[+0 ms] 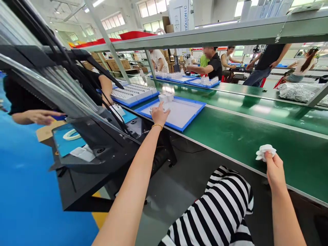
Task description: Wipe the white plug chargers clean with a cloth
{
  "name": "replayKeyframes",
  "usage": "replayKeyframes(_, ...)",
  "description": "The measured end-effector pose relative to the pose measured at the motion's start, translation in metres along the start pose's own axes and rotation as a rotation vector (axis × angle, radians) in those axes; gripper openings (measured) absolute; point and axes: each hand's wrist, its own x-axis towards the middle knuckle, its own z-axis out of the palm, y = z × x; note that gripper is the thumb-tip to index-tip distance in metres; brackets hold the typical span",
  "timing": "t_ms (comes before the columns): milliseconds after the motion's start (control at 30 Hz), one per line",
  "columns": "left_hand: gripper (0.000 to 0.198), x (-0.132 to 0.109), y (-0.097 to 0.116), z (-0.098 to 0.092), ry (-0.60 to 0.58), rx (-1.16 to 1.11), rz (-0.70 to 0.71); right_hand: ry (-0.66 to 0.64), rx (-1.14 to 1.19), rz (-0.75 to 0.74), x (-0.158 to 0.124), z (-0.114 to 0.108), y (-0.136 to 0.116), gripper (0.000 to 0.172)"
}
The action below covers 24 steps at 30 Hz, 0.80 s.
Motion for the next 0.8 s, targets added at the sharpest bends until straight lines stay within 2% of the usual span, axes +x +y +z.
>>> replayKeyframes(67, 0.066, 0.003, -0.015, 0.003, -0.043, 0.066, -0.014, -0.009, -0.020, 0.000, 0.000, 0.000, 0.000, 0.062)
replayKeyframes(167, 0.067, 0.001, -0.025, 0.006, -0.068, 0.129, -0.016, -0.036, -0.042, 0.003, -0.001, 0.001, -0.002, 0.061)
replayKeyframes(300, 0.065, -0.002, -0.027, 0.007, -0.042, 0.211, -0.018, -0.068, -0.049, 0.015, -0.004, 0.005, -0.006, 0.064)
replayKeyframes(367, 0.060, -0.004, -0.024, 0.008, -0.005, 0.212, 0.037, -0.081, -0.068, 0.010, -0.005, 0.008, -0.008, 0.066)
replayKeyframes(433, 0.056, -0.005, -0.016, 0.010, 0.064, 0.143, 0.019, -0.082, -0.071, 0.016, -0.007, 0.012, -0.010, 0.067)
replayKeyframes(533, 0.053, -0.012, 0.012, 0.014, 0.164, -0.097, 0.107, -0.090, -0.043, 0.028, -0.009, 0.018, -0.013, 0.062)
replayKeyframes(633, 0.051, -0.030, 0.060, 0.024, 0.158, -0.328, 0.260, -0.092, -0.057, 0.006, -0.011, 0.021, -0.018, 0.060)
replayKeyframes(733, 0.053, -0.067, 0.123, 0.040, 0.089, -0.543, 0.456, -0.119, -0.047, -0.017, -0.015, 0.023, -0.023, 0.055)
replayKeyframes(800, 0.049, -0.104, 0.168, 0.052, -0.026, -0.669, 0.582, -0.122, 0.023, 0.006, -0.017, 0.025, -0.027, 0.050)
